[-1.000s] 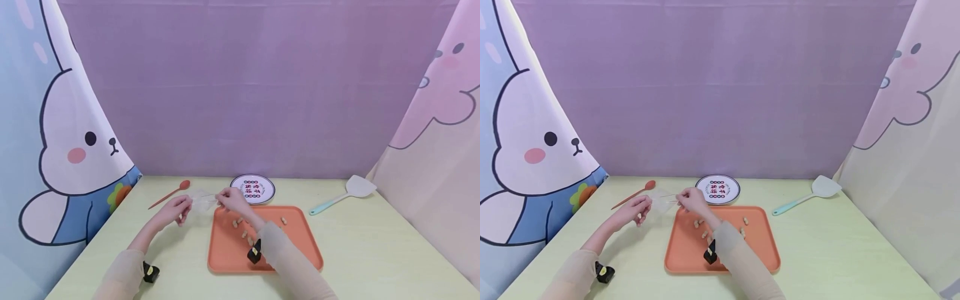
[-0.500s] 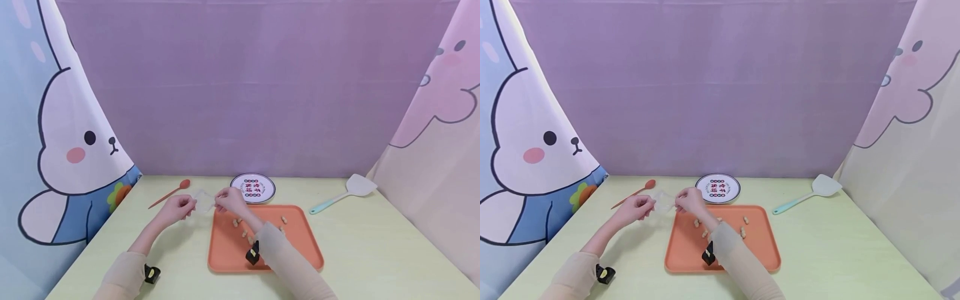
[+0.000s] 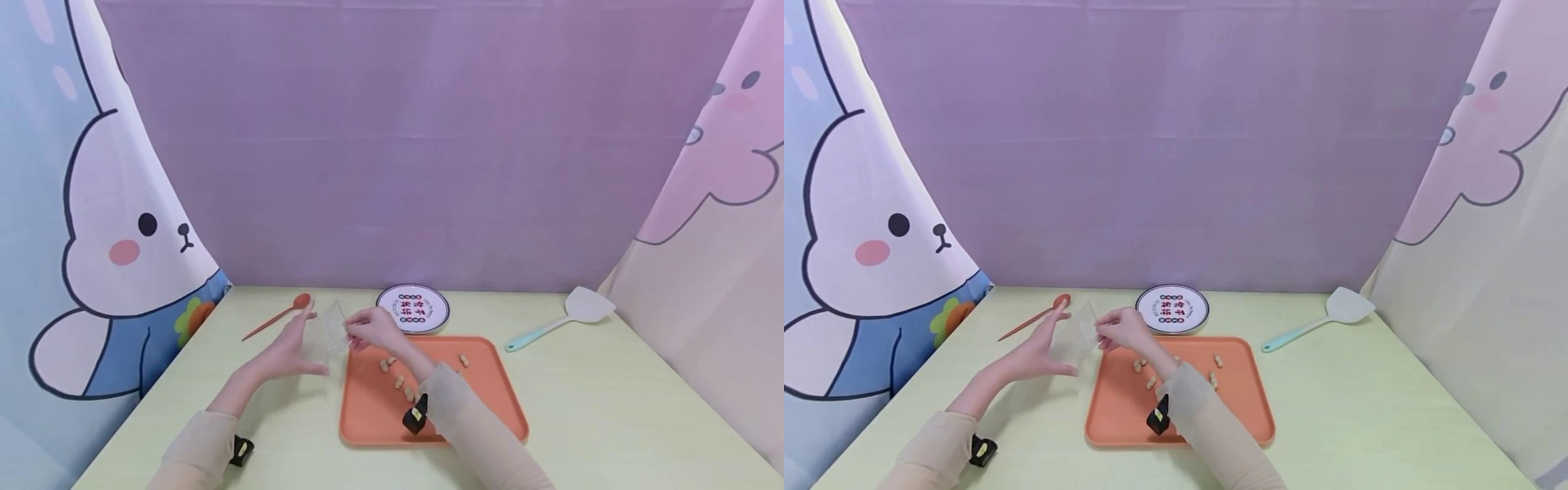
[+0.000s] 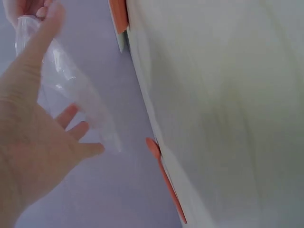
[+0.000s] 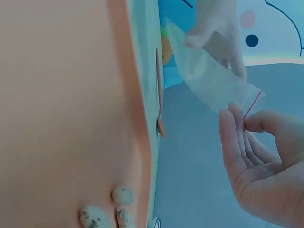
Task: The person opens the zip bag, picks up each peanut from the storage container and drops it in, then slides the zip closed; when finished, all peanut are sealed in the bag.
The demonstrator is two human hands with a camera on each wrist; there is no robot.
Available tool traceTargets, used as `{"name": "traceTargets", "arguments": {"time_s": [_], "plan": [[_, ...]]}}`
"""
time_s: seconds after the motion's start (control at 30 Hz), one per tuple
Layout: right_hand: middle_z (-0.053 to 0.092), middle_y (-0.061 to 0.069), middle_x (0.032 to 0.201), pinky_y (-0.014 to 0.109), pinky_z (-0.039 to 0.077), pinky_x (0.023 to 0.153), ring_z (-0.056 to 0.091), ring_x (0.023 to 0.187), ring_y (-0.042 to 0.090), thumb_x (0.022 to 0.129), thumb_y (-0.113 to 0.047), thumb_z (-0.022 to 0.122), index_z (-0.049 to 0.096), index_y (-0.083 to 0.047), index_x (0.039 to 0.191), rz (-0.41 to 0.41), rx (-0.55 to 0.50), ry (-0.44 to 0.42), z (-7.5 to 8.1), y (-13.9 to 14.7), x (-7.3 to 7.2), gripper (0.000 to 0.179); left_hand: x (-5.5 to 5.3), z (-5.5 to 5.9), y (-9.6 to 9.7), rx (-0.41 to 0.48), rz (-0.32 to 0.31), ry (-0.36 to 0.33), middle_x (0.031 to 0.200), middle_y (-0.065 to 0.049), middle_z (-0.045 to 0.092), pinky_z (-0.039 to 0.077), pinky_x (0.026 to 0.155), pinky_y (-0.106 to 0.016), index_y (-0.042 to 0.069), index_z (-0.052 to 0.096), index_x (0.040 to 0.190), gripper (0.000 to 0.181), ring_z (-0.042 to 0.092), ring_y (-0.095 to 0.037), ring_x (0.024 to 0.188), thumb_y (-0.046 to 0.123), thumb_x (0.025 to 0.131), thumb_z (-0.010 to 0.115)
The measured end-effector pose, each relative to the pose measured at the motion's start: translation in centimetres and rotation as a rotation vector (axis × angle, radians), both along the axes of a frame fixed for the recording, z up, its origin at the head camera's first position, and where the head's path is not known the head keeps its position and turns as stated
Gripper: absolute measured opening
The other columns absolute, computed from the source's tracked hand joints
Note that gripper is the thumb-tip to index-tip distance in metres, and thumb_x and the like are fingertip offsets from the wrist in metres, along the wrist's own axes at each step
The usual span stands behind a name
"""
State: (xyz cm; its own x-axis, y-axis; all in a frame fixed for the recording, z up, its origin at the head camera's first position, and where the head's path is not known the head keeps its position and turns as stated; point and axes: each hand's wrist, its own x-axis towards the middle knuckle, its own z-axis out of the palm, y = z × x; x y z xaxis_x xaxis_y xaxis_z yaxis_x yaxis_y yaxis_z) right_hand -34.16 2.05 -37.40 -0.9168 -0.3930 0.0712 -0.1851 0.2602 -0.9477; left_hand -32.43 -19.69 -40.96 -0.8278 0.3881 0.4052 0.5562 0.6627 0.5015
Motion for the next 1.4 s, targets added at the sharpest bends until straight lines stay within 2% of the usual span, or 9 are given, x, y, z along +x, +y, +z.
{"name": "traceTargets", "arguments": {"time_s": [0.13, 0.27, 0.4, 0.5, 0.67, 0.8, 0.93, 1.2, 1.4], "plan": [[0.068, 0.011, 0.072, 0.041, 0.059, 0.066, 0.064, 0.056, 0.012, 0.089, -0.01, 0.063, 0.068, 0.003, 0.101, 0.022, -0.026, -0.046, 0.2, 0.0, 0.2, 0.018, 0.1, 0.0, -0.1, -0.031, 0.011, -0.03, 0.128, -0.022, 0.043, 0.038, 0.102, -0.054, 0.003, 0.004, 0.15, 0.125, 0.04, -0.038, 0.121, 0.027, 0.061, 0.088], [0.066, 0.007, 0.07, 0.045, 0.058, 0.07, 0.065, 0.058, 0.014, 0.089, -0.01, 0.062, 0.069, 0.002, 0.101, 0.034, -0.016, -0.059, 0.3, 0.2, 0.3, 0.018, 0.1, -0.1, -0.4, -0.038, 0.023, -0.079, 0.118, -0.016, 0.041, 0.042, 0.097, -0.05, 0.0, 0.023, 0.146, 0.105, 0.044, -0.034, 0.113, 0.027, 0.066, 0.086], [0.068, 0.008, 0.071, 0.049, 0.057, 0.072, 0.067, 0.061, 0.019, 0.09, -0.009, 0.06, 0.068, 0.003, 0.102, 0.03, 0.009, -0.045, 0.1, 0.5, 0.4, 0.018, 0.0, -0.2, -1.1, -0.041, 0.019, -0.11, 0.112, -0.012, 0.04, 0.045, 0.093, -0.046, 0.001, 0.049, 0.128, 0.07, 0.046, -0.029, 0.108, 0.025, 0.071, 0.082], [0.069, 0.012, 0.073, 0.05, 0.056, 0.073, 0.069, 0.065, 0.024, 0.089, -0.008, 0.061, 0.067, 0.004, 0.101, 0.021, 0.012, -0.046, 0.0, 0.7, 0.4, 0.018, -0.1, -0.3, -1.6, -0.045, 0.008, -0.096, 0.111, -0.011, 0.041, 0.046, 0.092, -0.047, 0.005, 0.055, 0.119, 0.056, 0.047, -0.028, 0.107, 0.021, 0.072, 0.081], [0.07, 0.019, 0.079, 0.052, 0.055, 0.075, 0.069, 0.071, 0.031, 0.088, -0.008, 0.063, 0.068, 0.004, 0.1, 0.013, -0.005, -0.051, 0.1, 0.7, 0.6, 0.018, -0.2, -0.3, -1.7, -0.083, 0.006, -0.08, 0.126, -0.019, 0.045, 0.04, 0.099, -0.056, 0.001, 0.046, 0.132, 0.076, 0.043, -0.037, 0.117, 0.026, 0.071, 0.082], [0.069, 0.022, 0.081, 0.051, 0.055, 0.073, 0.069, 0.073, 0.035, 0.088, -0.007, 0.063, 0.067, 0.007, 0.102, 0.018, -0.013, -0.038, 0.1, 0.4, 0.7, 0.02, -0.2, -0.2, -1.0, -0.102, 0.003, -0.077, 0.145, -0.026, 0.033, 0.021, 0.109, -0.063, -0.004, 0.025, 0.144, 0.107, 0.029, -0.044, 0.133, 0.039, 0.066, 0.084], [0.07, 0.019, 0.08, 0.05, 0.056, 0.073, 0.069, 0.073, 0.034, 0.089, -0.008, 0.062, 0.067, 0.006, 0.103, 0.025, 0.001, -0.024, 0.0, 0.2, 0.8, 0.021, -0.2, 0.0, 0.1, -0.062, -0.041, -0.074, 0.15, -0.025, 0.025, 0.01, 0.112, -0.063, -0.005, 0.017, 0.146, 0.118, 0.022, -0.041, 0.138, 0.047, 0.063, 0.083], [0.071, 0.016, 0.08, 0.052, 0.055, 0.076, 0.069, 0.077, 0.035, 0.089, -0.01, 0.062, 0.067, 0.006, 0.105, 0.037, 0.025, -0.007, -0.3, 0.2, 0.8, 0.023, -0.2, 0.0, 1.4, 0.037, -0.071, -0.008, 0.14, -0.021, 0.038, 0.037, 0.104, -0.055, -0.002, 0.027, 0.142, 0.1, 0.04, -0.037, 0.127, 0.037, 0.068, 0.083], [0.071, 0.016, 0.081, 0.05, 0.056, 0.075, 0.069, 0.077, 0.034, 0.089, -0.01, 0.062, 0.068, 0.004, 0.104, 0.024, 0.025, -0.008, -0.5, 0.4, 0.7, 0.021, -0.3, 0.3, 1.1, 0.063, -0.058, 0.038, 0.132, -0.016, 0.048, 0.048, 0.094, -0.048, 0.002, 0.038, 0.136, 0.084, 0.051, -0.029, 0.113, 0.027, 0.07, 0.083]]}}
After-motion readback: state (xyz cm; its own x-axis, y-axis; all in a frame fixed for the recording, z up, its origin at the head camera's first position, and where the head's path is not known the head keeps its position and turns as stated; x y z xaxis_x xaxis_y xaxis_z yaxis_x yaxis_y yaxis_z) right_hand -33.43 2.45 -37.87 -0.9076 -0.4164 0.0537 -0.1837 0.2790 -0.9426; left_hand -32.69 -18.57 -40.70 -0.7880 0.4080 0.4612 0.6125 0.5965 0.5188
